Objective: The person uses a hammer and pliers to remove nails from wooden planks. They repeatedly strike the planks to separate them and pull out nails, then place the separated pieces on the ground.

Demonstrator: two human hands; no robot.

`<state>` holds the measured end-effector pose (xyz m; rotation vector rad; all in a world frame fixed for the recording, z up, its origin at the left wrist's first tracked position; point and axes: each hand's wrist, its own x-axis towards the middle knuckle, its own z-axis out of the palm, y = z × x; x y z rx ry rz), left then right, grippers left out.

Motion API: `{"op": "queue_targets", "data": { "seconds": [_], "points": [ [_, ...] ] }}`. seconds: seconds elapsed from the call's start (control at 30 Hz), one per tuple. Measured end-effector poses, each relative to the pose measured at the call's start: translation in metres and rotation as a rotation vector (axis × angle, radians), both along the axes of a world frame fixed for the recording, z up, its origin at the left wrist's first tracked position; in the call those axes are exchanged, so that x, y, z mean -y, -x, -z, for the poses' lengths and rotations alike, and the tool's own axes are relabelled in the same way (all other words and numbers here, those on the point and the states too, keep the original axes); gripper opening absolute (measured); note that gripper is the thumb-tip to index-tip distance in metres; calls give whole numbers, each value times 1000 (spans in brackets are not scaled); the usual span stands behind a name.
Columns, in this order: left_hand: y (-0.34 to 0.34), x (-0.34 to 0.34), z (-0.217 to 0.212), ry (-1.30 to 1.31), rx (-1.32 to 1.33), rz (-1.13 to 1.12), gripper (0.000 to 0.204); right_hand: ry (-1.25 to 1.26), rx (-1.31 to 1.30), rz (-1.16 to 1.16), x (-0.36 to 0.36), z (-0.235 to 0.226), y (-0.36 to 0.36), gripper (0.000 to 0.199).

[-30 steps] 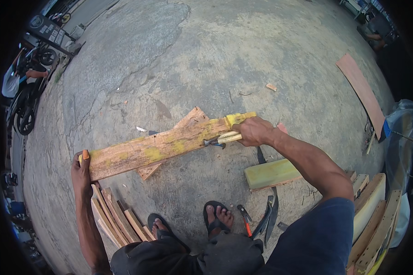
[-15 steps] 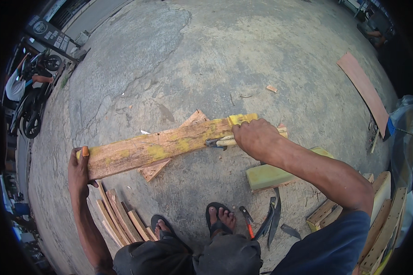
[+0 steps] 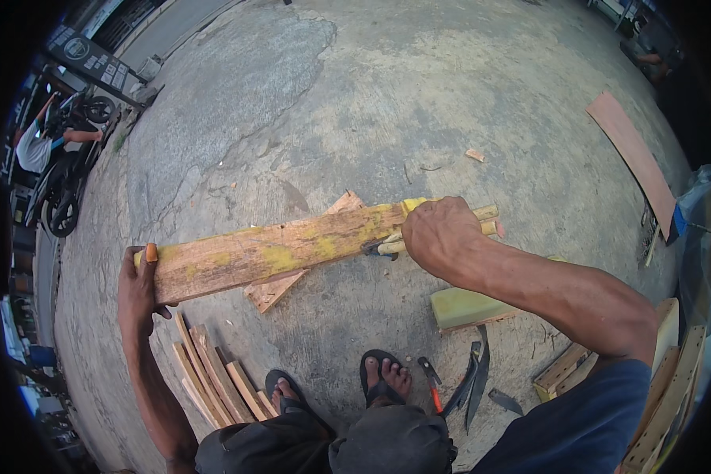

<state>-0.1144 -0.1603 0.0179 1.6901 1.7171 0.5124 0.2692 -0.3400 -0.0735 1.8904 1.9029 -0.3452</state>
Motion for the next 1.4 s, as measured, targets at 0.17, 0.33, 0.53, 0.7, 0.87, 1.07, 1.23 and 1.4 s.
{"op": "queue_targets", "data": {
  "seconds": [0.17, 0.33, 0.53, 0.7, 0.87, 1.07, 1.23, 1.4],
  "points": [
    [16, -19, 28, 84, 58, 5, 44, 63, -475, 282, 16, 79, -42, 40],
    [68, -24, 60, 139, 366, -82, 33, -247, -794, 789, 70, 129, -27, 47],
    [231, 24, 48, 7, 470, -368, 36, -1199, -1455, 1745, 213, 92, -27, 35],
    [364, 185, 68, -72, 538, -811, 47, -1388, -1078, 2383, 338, 128, -36, 33],
    [441, 397, 106, -42, 598, -1308, 54, -1045, -1143, 2635, 436, 200, -12, 34],
    [447, 519, 172, 164, 667, -1643, 73, -995, -702, 2562, 443, 267, 17, 38],
    [478, 531, 209, 432, -419, -1541, 79, -717, -76, 1827, 383, 261, 37, 55],
    [306, 203, 226, -190, -451, -315, 49, -796, -188, 1511, 344, 204, 112, 44]
  ]
}}
